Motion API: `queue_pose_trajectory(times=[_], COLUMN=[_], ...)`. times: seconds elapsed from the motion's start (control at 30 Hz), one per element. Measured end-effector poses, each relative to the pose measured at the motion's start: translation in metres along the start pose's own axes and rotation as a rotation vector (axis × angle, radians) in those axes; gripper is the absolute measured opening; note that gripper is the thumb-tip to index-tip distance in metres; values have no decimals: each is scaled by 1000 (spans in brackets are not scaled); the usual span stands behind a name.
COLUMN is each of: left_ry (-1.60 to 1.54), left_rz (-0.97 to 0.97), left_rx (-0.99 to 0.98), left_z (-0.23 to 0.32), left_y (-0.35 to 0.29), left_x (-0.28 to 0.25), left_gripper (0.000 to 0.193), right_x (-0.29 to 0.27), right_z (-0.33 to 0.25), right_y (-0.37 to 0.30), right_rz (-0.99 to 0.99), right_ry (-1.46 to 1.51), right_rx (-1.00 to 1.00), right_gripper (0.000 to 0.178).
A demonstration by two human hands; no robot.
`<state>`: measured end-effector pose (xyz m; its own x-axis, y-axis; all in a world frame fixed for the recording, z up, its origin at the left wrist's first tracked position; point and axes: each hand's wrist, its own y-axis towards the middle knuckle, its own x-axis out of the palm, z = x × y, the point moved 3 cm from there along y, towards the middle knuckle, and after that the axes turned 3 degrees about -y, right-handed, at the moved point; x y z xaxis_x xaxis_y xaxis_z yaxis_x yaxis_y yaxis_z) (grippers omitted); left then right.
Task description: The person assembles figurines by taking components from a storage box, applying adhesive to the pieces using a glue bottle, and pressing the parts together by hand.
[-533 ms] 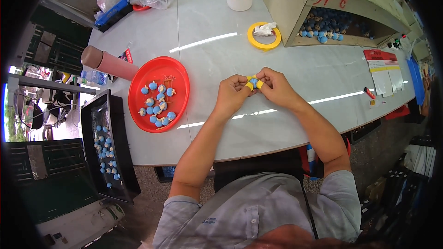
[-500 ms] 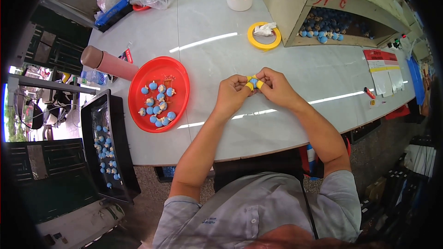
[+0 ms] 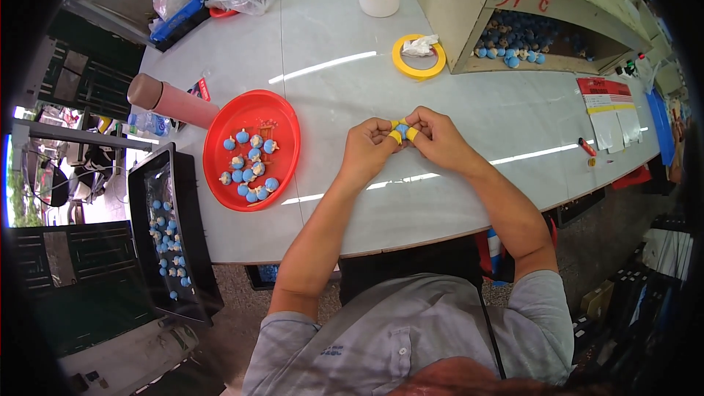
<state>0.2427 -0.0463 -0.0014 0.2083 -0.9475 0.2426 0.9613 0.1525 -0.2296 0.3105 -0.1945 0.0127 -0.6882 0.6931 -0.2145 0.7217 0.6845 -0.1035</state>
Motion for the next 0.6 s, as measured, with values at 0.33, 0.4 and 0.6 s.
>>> queue_pose_trajectory(times=[0.33, 0.4, 0.6], left_ry=[-54, -57, -35], left_rz=[-44, -59, -46], left_rx=[-17, -14, -20], left_z=[4, 4, 5], left_y=[0, 2, 0], left_x=[-3, -3, -2], left_gripper=[15, 15, 15], right_x=[0, -2, -2], right_z=[0, 1, -1], right_y=[0, 2, 1], right_rz=[-31, -39, -73], right_ry=[54, 58, 156], right_rx=[-2, -11, 57], right_gripper=[18, 17, 16])
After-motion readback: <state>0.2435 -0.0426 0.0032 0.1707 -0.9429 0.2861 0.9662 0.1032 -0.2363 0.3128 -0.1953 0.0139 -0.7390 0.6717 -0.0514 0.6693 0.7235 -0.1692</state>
